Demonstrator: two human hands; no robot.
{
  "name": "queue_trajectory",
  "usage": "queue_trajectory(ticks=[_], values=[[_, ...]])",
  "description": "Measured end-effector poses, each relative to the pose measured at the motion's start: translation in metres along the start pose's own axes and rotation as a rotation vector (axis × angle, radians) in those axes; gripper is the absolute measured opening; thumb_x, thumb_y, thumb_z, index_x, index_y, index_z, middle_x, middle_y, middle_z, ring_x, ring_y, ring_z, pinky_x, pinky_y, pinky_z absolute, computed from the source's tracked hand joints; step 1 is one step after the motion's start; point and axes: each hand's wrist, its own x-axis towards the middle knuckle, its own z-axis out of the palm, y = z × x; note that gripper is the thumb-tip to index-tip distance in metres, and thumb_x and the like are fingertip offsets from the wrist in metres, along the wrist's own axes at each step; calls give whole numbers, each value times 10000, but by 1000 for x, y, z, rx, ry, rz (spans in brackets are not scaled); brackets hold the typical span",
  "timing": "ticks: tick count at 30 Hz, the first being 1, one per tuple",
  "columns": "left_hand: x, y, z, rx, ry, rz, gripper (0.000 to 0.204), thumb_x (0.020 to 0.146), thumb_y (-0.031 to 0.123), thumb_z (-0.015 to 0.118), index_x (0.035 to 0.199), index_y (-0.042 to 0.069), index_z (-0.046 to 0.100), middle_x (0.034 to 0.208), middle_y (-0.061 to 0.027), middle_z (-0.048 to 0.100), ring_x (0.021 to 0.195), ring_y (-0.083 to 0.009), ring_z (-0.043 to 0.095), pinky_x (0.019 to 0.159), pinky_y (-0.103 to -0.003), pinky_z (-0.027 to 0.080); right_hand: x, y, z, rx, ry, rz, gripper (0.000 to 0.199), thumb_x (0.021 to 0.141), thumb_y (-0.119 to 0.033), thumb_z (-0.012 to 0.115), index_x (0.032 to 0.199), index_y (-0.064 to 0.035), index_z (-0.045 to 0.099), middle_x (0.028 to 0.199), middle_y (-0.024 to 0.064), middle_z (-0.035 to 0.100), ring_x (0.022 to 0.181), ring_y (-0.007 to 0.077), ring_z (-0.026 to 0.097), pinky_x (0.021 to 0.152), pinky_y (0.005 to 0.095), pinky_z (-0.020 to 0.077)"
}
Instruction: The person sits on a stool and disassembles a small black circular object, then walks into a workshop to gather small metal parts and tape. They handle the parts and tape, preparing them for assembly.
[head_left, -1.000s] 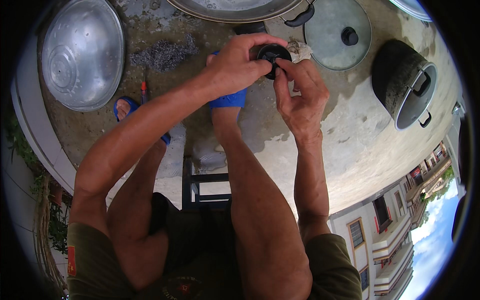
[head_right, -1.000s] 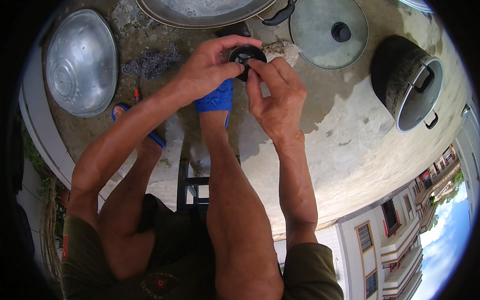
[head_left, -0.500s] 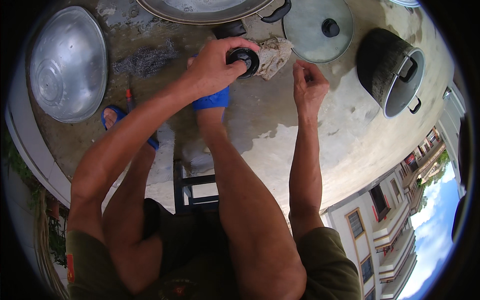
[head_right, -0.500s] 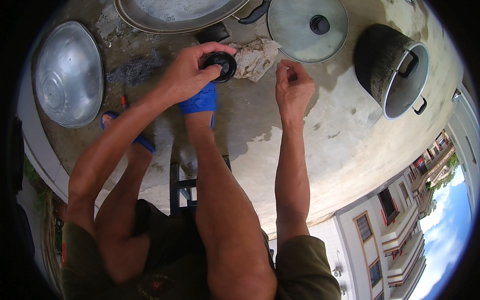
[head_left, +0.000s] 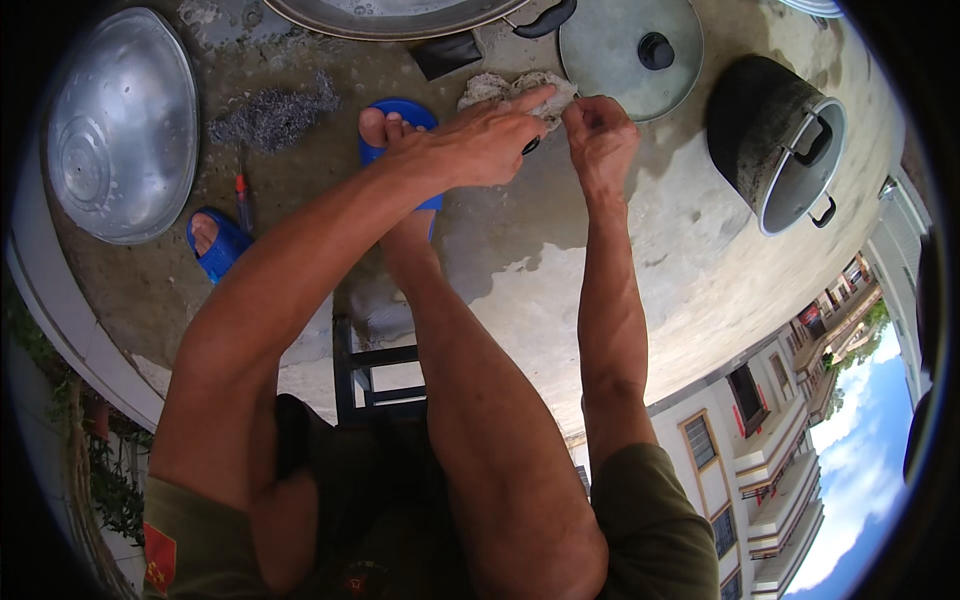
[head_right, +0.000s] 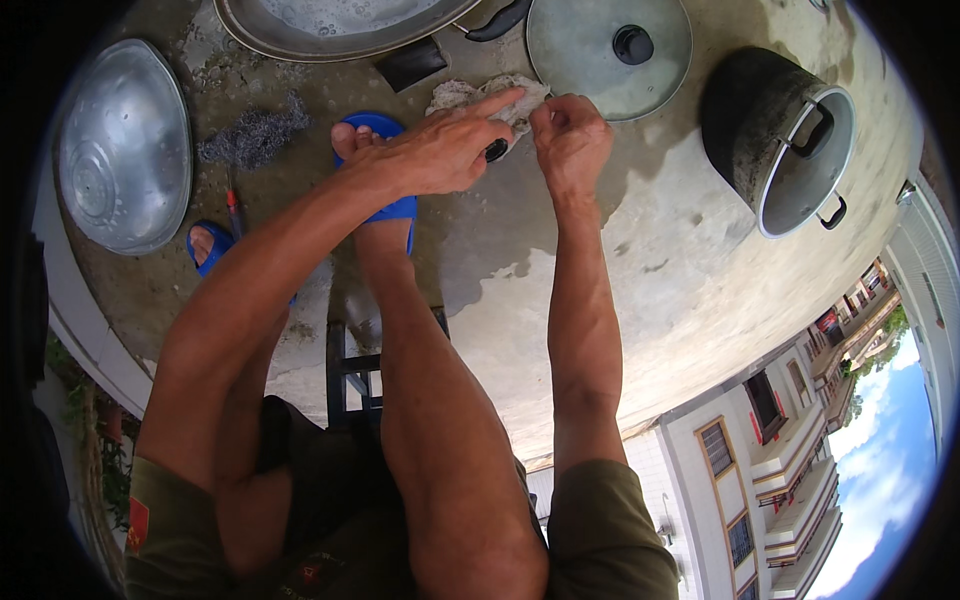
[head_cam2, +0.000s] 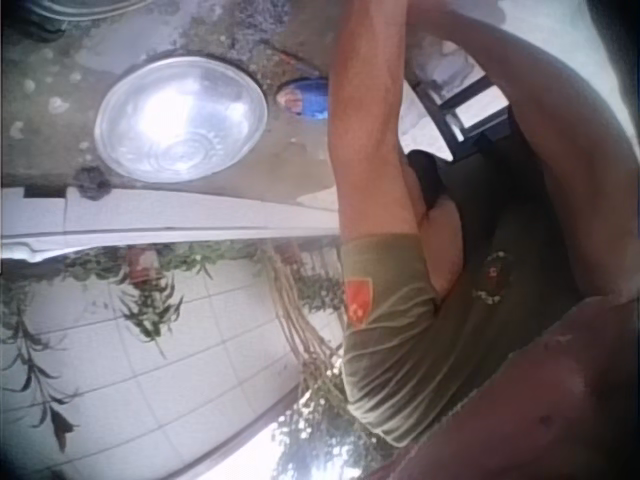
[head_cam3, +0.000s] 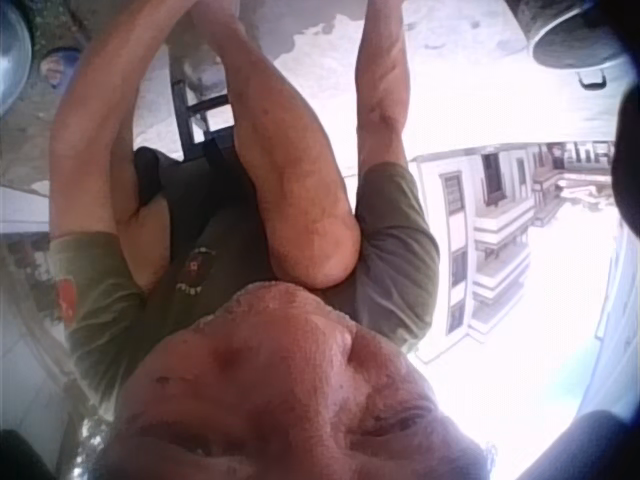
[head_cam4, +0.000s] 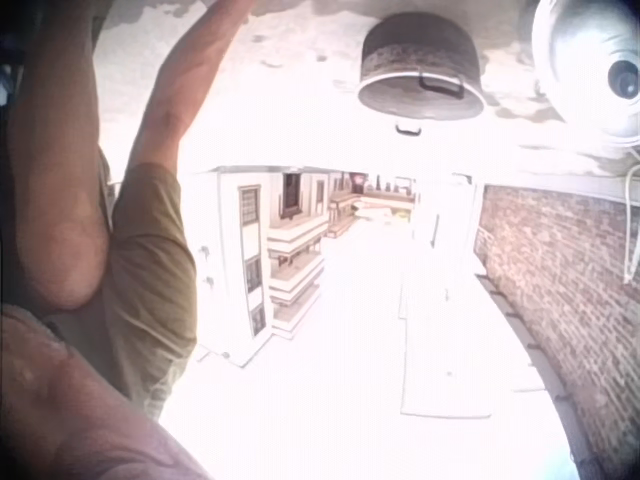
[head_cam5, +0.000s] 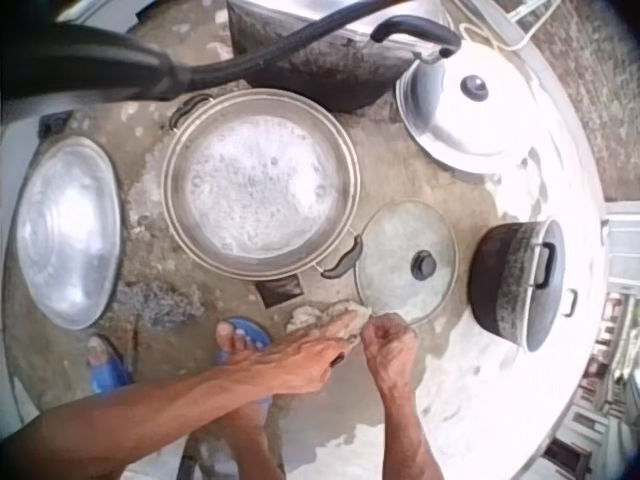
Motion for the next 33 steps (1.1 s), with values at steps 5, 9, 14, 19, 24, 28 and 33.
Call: queue_trajectory(ticks=[5, 9, 14, 19, 24, 28, 33], values=[[4, 7, 5, 95, -50, -70, 249, 865, -17, 645, 1111, -51, 639, 1710, -162, 310, 1099, -420, 698, 937, -501, 572, 2, -3, -17, -152, 14, -107, 71, 779, -116, 756, 765, -64, 709, 730, 101, 659, 631, 305, 648, 601, 417, 513], [6, 7, 12, 122, -11, -63, 217, 870, -1, 658, 1076, -61, 627, 1698, -169, 334, 1080, -419, 706, 920, -499, 576, 5, 6, -23, -236, 43, -179, 76, 774, -113, 753, 752, -75, 691, 745, 98, 652, 646, 330, 643, 601, 441, 511], [7, 7, 8, 14, -3, -99, 189, 861, 6, 640, 1037, -54, 671, 1679, -131, 391, 1204, -401, 665, 1008, -474, 551, 25, 38, -97, -259, 349, 118, 99, 755, -114, 746, 773, -19, 730, 662, 110, 651, 545, 225, 580, 577, 373, 478], [3, -18, 10, -190, 138, -24, 329, 868, -14, 617, 1192, -39, 667, 1685, -59, 404, 1318, -366, 600, 1064, -437, 512, 28, 6, -157, 415, 113, 420, 105, 921, -88, 789, 899, 14, 775, 682, -59, 568, 562, 36, 427, 540, 220, 312], [-9, -16, 8, -277, 259, -18, 354, 904, -35, 629, 1255, -20, 676, 1639, -105, 466, 1318, -303, 635, 1070, -371, 523, 2, -18, -125, 814, 68, 416, 98, 943, -77, 752, 954, 20, 760, 791, 22, 659, 643, 87, 535, 573, 260, 444], [-17, -13, 1, -779, 249, -85, 374, 964, -94, 603, 1325, -16, 668, 1445, -131, 612, 1213, -134, 654, 1032, -287, 549, -15, -63, -96, 733, -84, 383, 104, 976, -69, 730, 994, 33, 742, 786, 12, 618, 663, 95, 530, 605, 259, 428], [-28, 0, -21, -914, 118, -225, 476, 941, -123, 580, 1400, -13, 636, 1307, -77, 691, 1195, -124, 646, 1027, -279, 538, -35, -97, -63, 737, -131, 333, 26, 899, 12, 776, 916, 2, 759, 790, -29, 613, 663, 42, 495, 601, 211, 389]])
